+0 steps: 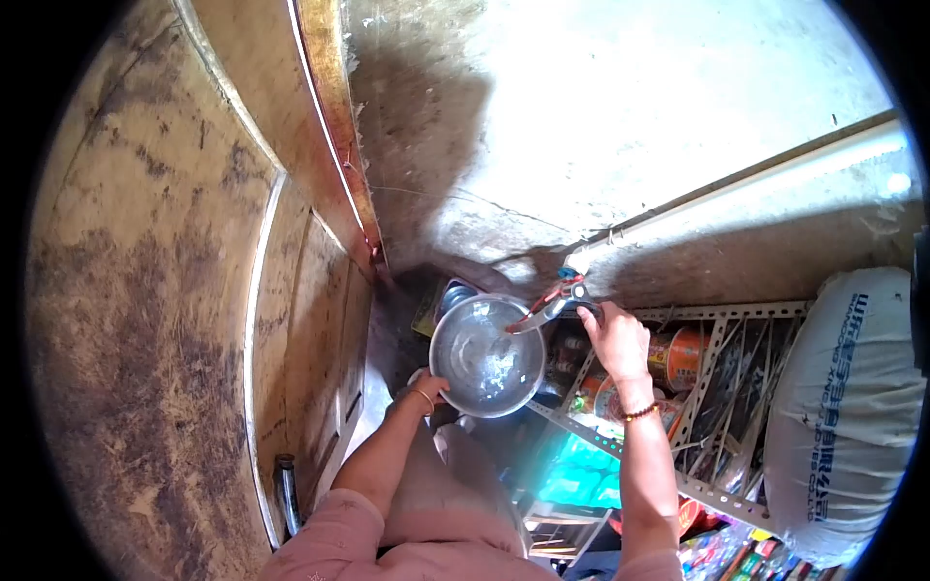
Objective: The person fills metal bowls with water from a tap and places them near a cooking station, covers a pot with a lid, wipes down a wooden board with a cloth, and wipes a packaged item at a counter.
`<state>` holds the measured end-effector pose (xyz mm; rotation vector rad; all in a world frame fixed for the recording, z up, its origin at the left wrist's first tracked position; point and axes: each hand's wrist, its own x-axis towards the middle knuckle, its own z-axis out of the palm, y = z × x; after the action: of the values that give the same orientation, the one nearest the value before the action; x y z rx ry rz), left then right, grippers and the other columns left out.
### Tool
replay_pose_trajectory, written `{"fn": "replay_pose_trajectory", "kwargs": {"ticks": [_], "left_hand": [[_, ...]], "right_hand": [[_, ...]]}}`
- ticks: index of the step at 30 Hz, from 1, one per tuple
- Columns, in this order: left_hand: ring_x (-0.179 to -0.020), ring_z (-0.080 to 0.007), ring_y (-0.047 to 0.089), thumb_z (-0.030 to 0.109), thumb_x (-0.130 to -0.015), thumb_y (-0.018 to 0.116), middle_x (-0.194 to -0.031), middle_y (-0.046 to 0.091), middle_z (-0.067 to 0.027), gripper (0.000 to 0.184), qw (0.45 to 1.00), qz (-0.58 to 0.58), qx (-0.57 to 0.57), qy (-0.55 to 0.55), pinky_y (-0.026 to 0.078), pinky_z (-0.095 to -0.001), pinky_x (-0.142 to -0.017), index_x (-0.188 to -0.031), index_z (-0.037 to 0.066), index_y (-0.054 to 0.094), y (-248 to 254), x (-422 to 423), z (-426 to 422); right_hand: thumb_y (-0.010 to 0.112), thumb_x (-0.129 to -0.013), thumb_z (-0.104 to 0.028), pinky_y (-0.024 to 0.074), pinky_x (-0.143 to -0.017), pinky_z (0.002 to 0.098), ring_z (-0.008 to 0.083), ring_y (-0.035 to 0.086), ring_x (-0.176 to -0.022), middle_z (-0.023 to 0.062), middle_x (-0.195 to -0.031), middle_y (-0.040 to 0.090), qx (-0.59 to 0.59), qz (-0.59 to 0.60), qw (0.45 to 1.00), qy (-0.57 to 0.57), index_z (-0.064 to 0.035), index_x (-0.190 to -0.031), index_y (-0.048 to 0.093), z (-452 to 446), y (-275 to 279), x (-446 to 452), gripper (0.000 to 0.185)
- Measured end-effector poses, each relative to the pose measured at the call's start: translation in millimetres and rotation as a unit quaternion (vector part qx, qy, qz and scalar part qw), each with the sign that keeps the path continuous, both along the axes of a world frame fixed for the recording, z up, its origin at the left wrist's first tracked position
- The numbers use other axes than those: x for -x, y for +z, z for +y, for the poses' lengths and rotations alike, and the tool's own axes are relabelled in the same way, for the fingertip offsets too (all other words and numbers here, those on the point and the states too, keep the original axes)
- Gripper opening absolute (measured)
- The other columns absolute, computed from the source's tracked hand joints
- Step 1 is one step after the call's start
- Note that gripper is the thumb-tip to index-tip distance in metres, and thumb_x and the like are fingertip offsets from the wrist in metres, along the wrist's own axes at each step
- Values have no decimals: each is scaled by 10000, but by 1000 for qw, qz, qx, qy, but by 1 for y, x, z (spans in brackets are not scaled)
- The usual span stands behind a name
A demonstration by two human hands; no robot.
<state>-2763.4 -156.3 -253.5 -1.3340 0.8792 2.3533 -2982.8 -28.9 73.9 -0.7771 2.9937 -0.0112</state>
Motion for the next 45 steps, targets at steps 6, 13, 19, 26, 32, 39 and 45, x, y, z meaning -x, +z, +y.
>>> {"fn": "replay_pose_trajectory", "kwargs": {"ticks": [6,13,19,26,32,39,45], "left_hand": [[-706,-288,579,-57,-583,486,-868,557,-146,419,1000,26,-1,5,516,-385,-560,-1000,-15,478,3,-4,6],[-721,-287,576,-57,-582,486,-873,551,-138,443,1000,12,28,3,512,-398,-579,-1022,-10,462,14,-2,3],[-751,-301,567,-59,-580,486,-883,544,-138,444,999,29,16,24,501,-416,-578,-1021,-6,456,-6,-4,2],[-770,-299,566,-77,-595,479,-892,545,-143,437,998,35,5,53,506,-399,-605,-1027,-16,454,-24,-18,2],[-774,-286,573,-89,-596,487,-907,551,-148,423,995,33,0,96,514,-381,-619,-1013,-21,466,-47,-57,22],[-754,-285,578,-93,-594,500,-867,545,-158,397,982,6,10,190,520,-392,-631,-987,-43,465,-24,-131,65],[-847,-285,554,-105,-607,477,-912,536,-154,443,960,13,36,277,509,-385,-661,-1038,-7,452,30,-225,110]], "right_hand": [[490,-764,-463,454,-494,366,294,576,-535,145,-558,565,-93,54,994,17,-45,-608,551,-13,0,2,450],[435,-792,-464,464,-521,359,293,591,-567,164,-579,573,-150,28,988,-6,-40,-551,591,-24,2,-1,512],[386,-847,-365,458,-497,331,231,575,-463,127,-505,557,70,-287,939,-179,14,-567,563,-46,1,0,503],[386,-883,-305,414,-469,217,141,572,-544,76,-668,591,482,-444,723,-218,-6,-838,555,10,-63,-35,347],[487,-841,-215,440,-610,227,119,569,-723,61,-811,601,323,-417,815,-241,-7,-999,539,106,-158,-129,266],[533,-810,-279,423,-747,268,157,529,-916,107,-1016,547,318,-457,788,-263,8,-1121,456,170,-259,-218,431],[504,-824,-251,380,-845,378,190,441,-1045,61,-1154,449,424,-638,612,-197,-61,-1167,372,156,-221,-269,413]]}}
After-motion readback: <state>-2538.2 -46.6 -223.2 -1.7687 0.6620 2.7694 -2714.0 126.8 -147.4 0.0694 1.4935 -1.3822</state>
